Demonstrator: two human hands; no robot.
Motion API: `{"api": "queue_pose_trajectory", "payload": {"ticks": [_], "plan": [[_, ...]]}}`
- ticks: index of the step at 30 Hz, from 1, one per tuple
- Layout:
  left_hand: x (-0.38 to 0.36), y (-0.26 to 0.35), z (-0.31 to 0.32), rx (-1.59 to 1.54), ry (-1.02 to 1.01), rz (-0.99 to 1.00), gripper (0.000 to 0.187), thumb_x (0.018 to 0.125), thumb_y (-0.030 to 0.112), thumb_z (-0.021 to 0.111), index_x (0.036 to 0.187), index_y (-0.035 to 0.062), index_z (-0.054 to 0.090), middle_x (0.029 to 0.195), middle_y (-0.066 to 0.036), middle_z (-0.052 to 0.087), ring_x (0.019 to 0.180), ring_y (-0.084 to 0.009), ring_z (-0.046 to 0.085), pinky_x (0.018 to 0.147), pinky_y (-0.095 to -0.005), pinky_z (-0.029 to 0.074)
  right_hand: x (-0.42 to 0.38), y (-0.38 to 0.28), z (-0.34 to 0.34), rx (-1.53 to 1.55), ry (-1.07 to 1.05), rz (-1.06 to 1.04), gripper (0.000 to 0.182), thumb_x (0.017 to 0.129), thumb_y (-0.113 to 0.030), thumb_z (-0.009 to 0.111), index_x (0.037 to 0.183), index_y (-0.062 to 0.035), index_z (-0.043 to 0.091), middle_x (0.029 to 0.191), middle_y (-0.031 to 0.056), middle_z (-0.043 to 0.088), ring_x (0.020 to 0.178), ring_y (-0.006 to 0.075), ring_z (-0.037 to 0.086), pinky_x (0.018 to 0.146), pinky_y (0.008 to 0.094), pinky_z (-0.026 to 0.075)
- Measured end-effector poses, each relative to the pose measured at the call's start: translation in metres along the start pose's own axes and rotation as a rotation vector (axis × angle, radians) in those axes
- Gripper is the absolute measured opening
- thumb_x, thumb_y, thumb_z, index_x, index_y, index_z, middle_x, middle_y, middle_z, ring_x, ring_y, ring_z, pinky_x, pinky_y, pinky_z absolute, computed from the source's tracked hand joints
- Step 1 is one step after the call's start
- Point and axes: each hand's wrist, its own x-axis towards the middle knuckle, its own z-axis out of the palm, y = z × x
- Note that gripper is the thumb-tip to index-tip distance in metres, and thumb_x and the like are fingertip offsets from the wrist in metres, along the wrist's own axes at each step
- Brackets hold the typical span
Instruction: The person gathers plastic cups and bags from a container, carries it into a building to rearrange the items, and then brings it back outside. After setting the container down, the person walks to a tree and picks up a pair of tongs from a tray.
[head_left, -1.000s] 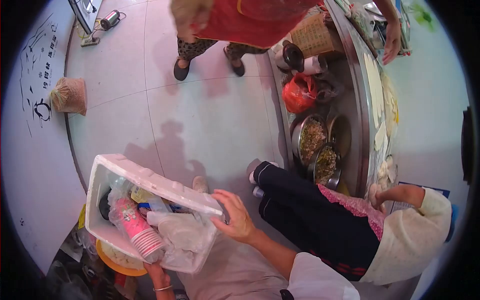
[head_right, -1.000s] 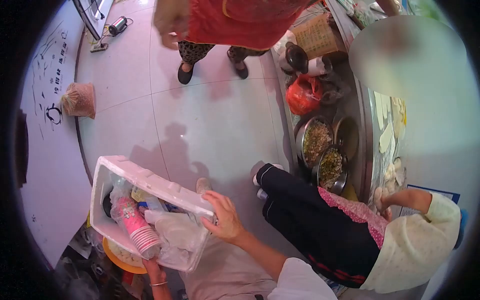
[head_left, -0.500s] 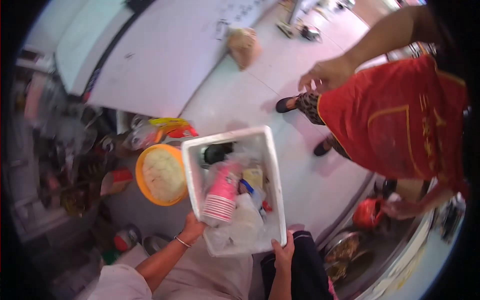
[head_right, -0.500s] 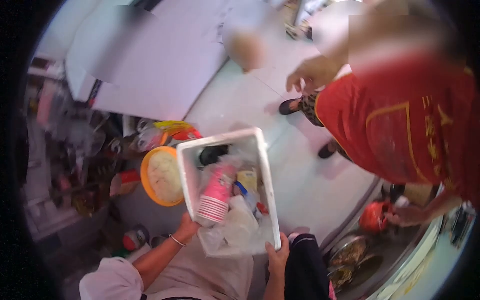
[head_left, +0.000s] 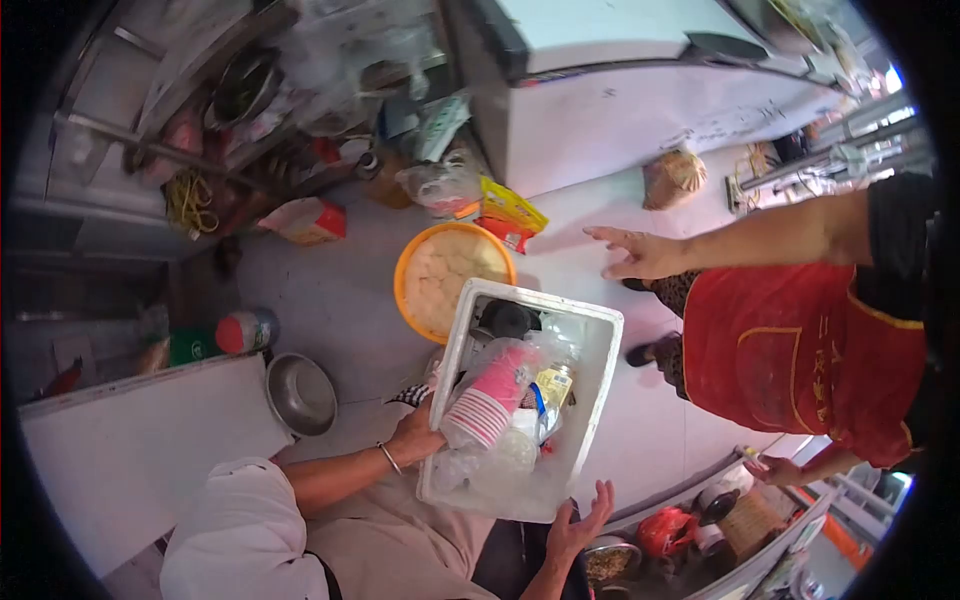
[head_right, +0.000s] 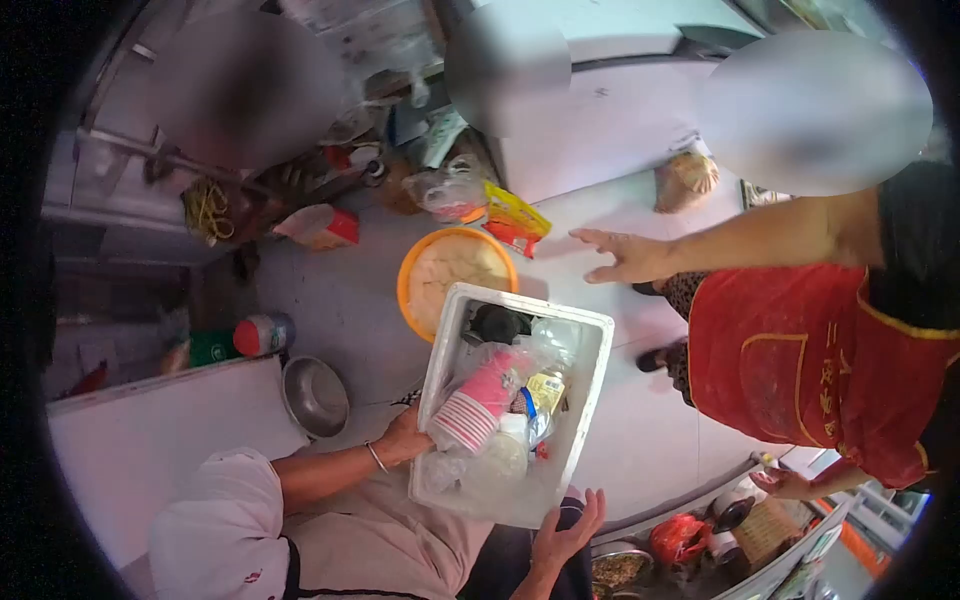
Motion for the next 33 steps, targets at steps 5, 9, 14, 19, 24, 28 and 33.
{"api": "queue_pose_trajectory", "payload": {"ticks": [5, 9, 14, 19, 24, 28, 33], "plan": [[-0.061, -0.058, -0.022, -0.088, 0.165, 0.017, 0.076, 0.073, 0.024, 0.069, 0.142, 0.0185, 0.036, 0.118, -0.018, 0.063, 0.108, -0.0403, 0.061, 0.092, -0.0452, 0.048, -0.001, -0.09, 0.04, 0.184, -0.435, -0.21, 0.055, 0.082, -0.005, 0.06, 0.134, 0.0022, 0.045, 0.141, 0.0247, 0.043, 0.131, 0.0392, 0.041, 0.11, 0.0432, 0.033], [-0.125, -0.106, -0.021, -0.052, 0.172, -0.04, 0.075, 0.072, 0.019, 0.067, 0.141, 0.0188, 0.038, 0.116, -0.02, 0.064, 0.106, -0.0417, 0.061, 0.091, -0.0459, 0.049, -0.042, -0.076, 0.116, 0.071, -0.543, -0.407, 0.066, 0.087, -0.018, 0.066, 0.14, 0.0042, 0.033, 0.146, 0.0308, 0.032, 0.132, 0.0454, 0.036, 0.109, 0.0467, 0.033], [-0.182, -0.177, -0.029, -0.091, 0.165, -0.127, 0.075, 0.073, 0.02, 0.068, 0.141, 0.0184, 0.037, 0.113, -0.021, 0.064, 0.105, -0.0426, 0.061, 0.09, -0.0467, 0.049, -0.105, -0.083, 0.132, 0.072, -0.635, -0.358, 0.072, 0.087, -0.023, 0.067, 0.141, 0.006, 0.03, 0.144, 0.0327, 0.033, 0.134, 0.0468, 0.033, 0.112, 0.0481, 0.027], [-0.245, -0.273, -0.033, -0.286, 0.245, -0.005, 0.074, 0.077, 0.028, 0.071, 0.141, 0.0162, 0.037, 0.112, -0.022, 0.065, 0.105, -0.0419, 0.062, 0.089, -0.0468, 0.049, -0.19, -0.107, 0.149, 0.009, -0.593, -0.332, 0.081, 0.085, -0.026, 0.07, 0.143, 0.009, 0.025, 0.144, 0.0335, 0.031, 0.134, 0.0472, 0.032, 0.112, 0.0482, 0.027], [-0.292, -0.338, -0.064, -0.393, 0.222, -0.079, 0.072, 0.079, 0.029, 0.07, 0.141, 0.0132, 0.036, 0.113, -0.022, 0.064, 0.104, -0.0403, 0.063, 0.088, -0.046, 0.049, -0.252, -0.14, 0.224, -0.036, -0.626, -0.244, 0.081, 0.086, -0.026, 0.069, 0.143, 0.0109, 0.025, 0.145, 0.0314, 0.033, 0.135, 0.0421, 0.033, 0.114, 0.0428, 0.025], [-0.333, -0.412, -0.1, -0.435, 0.263, -0.078, 0.071, 0.079, 0.027, 0.07, 0.14, 0.0109, 0.037, 0.116, -0.021, 0.063, 0.106, -0.038, 0.062, 0.09, -0.0439, 0.048, -0.326, -0.184, 0.262, -0.051, -0.681, -0.37, 0.079, 0.086, -0.027, 0.068, 0.142, 0.0096, 0.027, 0.142, 0.0318, 0.035, 0.134, 0.0439, 0.034, 0.112, 0.0443, 0.028], [-0.387, -0.478, -0.14, -0.426, 0.439, -0.039, 0.067, 0.078, 0.022, 0.07, 0.137, 0.0077, 0.041, 0.12, -0.02, 0.062, 0.11, -0.0369, 0.06, 0.093, -0.0413, 0.047, -0.411, -0.25, 0.26, -0.017, -0.731, -0.665, 0.074, 0.086, -0.022, 0.068, 0.141, 0.0065, 0.028, 0.141, 0.0314, 0.036, 0.129, 0.048, 0.037, 0.11, 0.0495, 0.031]]}}
